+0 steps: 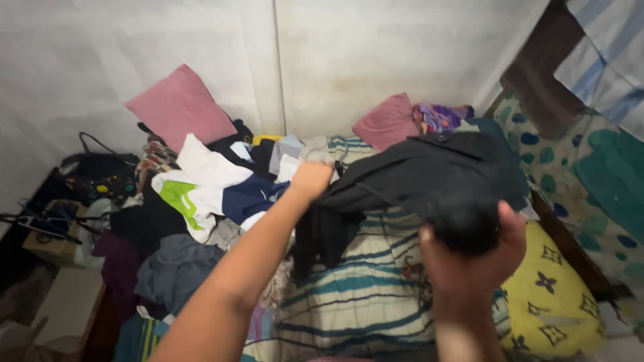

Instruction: The person picks up various garments from a pile on the bed, places each on a hanger, and hangs them in a wardrobe. Items handled include a patterned top, a black top, a sparkly grey top, a striped top, black shorts, and a grey top.

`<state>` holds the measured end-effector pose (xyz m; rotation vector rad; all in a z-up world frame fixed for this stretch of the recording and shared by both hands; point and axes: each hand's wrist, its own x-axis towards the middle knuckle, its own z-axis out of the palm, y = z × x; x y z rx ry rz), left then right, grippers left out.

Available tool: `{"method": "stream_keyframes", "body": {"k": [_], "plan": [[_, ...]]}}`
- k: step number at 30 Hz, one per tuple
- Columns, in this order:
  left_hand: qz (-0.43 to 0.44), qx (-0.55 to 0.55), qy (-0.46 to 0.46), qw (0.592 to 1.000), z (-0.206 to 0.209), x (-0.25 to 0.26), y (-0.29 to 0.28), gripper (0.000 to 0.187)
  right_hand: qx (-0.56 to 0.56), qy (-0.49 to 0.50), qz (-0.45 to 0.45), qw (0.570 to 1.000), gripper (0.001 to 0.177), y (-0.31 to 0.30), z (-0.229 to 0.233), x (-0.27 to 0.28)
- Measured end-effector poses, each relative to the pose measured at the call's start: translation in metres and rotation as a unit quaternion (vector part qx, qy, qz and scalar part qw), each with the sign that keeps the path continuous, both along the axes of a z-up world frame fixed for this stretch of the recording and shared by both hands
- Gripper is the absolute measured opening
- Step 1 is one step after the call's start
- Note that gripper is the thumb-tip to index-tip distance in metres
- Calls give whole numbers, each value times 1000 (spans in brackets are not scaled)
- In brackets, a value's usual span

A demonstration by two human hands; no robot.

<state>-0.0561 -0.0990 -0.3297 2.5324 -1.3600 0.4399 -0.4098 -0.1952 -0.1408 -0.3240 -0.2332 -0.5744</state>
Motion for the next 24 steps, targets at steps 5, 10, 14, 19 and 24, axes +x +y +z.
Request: {"method": "stream_keyframes", "body": {"k": [5, 10, 14, 19, 24], "plan": [[50, -118, 37, 991, 49, 12, 1, 18, 5, -66, 45, 997, 44, 4, -87, -33], [70, -168, 80, 980, 111, -19, 25, 20, 39, 237, 4, 971, 28, -91, -506, -42], [0, -186, 62, 980, 104, -20, 23, 20, -39, 537, 36, 842, 26, -118, -559, -31], [-112, -167, 87, 976, 97, -65, 18, 23, -481, 530, -228, 660, 58, -52, -328, 32], [-227, -122, 71, 964, 109, -100, 14, 23, -753, 267, -332, 501, 71, -32, -167, 66]]}}
